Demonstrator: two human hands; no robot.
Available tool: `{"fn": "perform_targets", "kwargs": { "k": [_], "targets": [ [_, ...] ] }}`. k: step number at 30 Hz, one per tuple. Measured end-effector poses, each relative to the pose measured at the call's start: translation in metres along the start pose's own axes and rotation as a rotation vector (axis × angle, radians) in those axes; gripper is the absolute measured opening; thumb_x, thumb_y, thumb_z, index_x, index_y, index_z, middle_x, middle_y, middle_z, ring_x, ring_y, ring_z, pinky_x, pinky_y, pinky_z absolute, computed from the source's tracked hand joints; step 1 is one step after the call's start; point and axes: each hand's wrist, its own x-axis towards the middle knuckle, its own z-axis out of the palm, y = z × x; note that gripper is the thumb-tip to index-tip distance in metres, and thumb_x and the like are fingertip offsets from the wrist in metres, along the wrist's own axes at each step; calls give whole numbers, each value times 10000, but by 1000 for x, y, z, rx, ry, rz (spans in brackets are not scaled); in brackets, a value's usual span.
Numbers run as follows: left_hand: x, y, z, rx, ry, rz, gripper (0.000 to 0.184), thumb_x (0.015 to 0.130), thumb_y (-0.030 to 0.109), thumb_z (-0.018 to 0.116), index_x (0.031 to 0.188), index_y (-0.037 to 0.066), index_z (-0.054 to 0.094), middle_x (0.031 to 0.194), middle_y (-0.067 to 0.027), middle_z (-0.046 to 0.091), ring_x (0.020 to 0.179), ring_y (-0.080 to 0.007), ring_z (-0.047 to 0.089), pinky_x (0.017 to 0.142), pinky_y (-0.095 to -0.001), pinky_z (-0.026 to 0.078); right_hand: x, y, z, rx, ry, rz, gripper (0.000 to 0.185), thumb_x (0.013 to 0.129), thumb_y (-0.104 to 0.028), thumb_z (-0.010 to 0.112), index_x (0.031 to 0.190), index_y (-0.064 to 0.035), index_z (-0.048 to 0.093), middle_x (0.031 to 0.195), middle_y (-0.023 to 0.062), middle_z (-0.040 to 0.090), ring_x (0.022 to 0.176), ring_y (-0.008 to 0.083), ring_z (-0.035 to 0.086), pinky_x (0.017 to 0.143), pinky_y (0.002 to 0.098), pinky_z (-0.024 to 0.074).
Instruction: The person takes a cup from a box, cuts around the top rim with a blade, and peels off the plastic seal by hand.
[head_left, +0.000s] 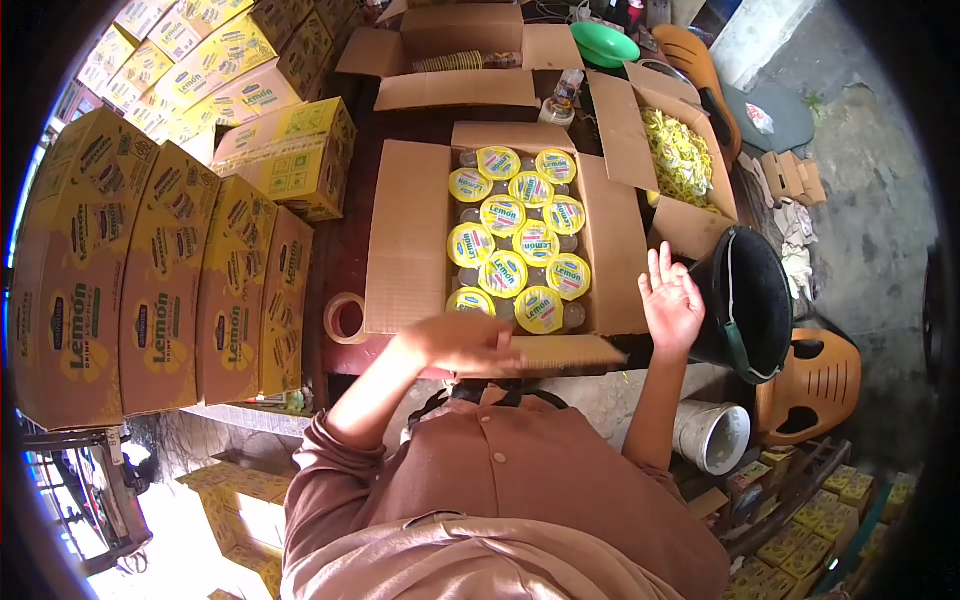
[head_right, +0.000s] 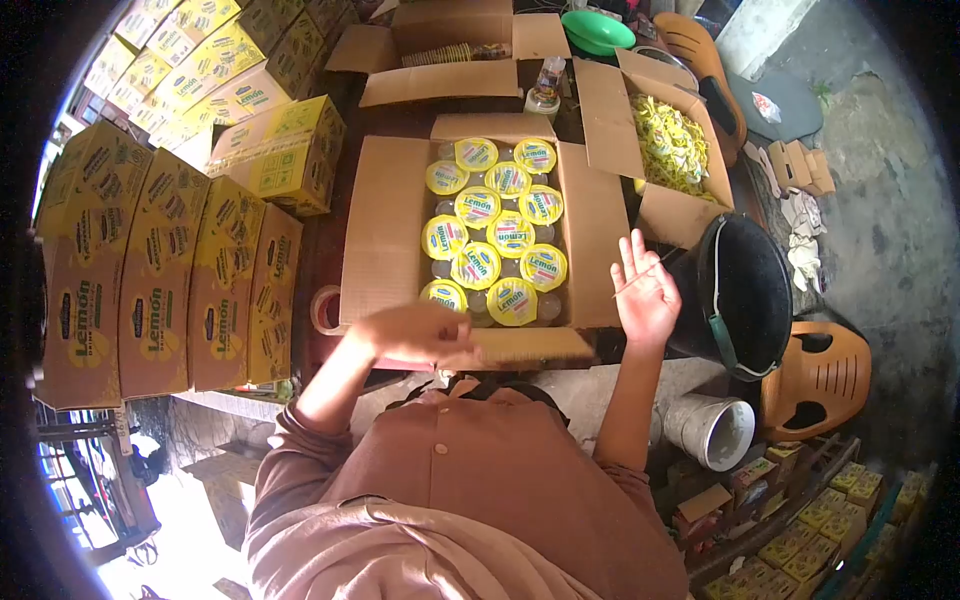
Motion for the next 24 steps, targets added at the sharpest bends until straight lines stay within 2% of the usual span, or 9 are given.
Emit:
{"fn": "perform_targets", "kwargs": {
  "k": [4,8,10,13,16,18,20,22,24],
  "targets": [
    [31,-42,75,-33,-80,34,334,861,352,508,849,30,596,781,-121,624,640,-223,581,625,-346,446,-8,12,-6,-89,41,21,221,842,-178,479,988,-27,549,1361,139,348,1269,264,309,968,422,338],
    [34,-49,84,-542,-6,-212,346,879,280,471,1023,-30,522,828,-140,636,728,-248,623,717,-349,481,-21,49,-26,-95,90,103,280,849,-204,447,1032,-24,561,1372,130,335,1264,262,312,974,404,334],
    [40,-56,89,-335,-1,-116,342,877,253,470,1070,-28,504,879,-162,628,813,-260,622,739,-357,483,-21,76,-12,-53,119,160,271,849,-170,442,1037,-11,557,1322,135,400,1203,250,380,948,379,349],
    [61,-100,133,-229,239,117,331,865,262,477,1101,35,529,1003,-166,604,887,-298,597,766,-382,475,-21,115,3,-407,230,279,174,829,-138,484,958,-43,552,1175,90,494,1092,199,453,868,334,391],
    [63,-115,142,-59,504,112,322,841,268,496,1096,79,551,1002,-163,600,871,-319,589,772,-402,470,-12,156,41,-707,143,337,34,829,-63,505,798,-67,490,898,24,510,901,123,497,818,251,373],
    [71,-119,137,-9,448,-3,322,826,267,504,1100,108,561,976,-172,601,868,-324,583,776,-419,463,-8,187,56,-833,162,400,64,806,-12,546,808,-60,504,880,16,529,882,110,509,813,244,382],
    [63,-113,125,34,311,-20,382,811,253,502,1169,119,513,1115,-160,535,1047,-319,500,898,-436,388,2,220,82,-794,79,473,81,805,-1,583,856,-38,532,835,12,554,851,101,531,801,255,421],
    [67,-128,147,-4,531,73,376,827,232,492,1180,103,505,1160,-167,513,1101,-312,468,951,-414,346,13,259,100,-858,-211,488,99,799,-5,609,857,-29,532,795,-2,550,763,71,537,690,225,455],
    [80,-150,180,-369,311,258,397,866,231,475,1225,64,461,1243,-198,452,1198,-269,393,1010,-375,283,22,305,123,-983,-415,438,120,800,-69,636,855,-30,537,786,-9,542,735,55,528,648,216,453]
  ]
}}
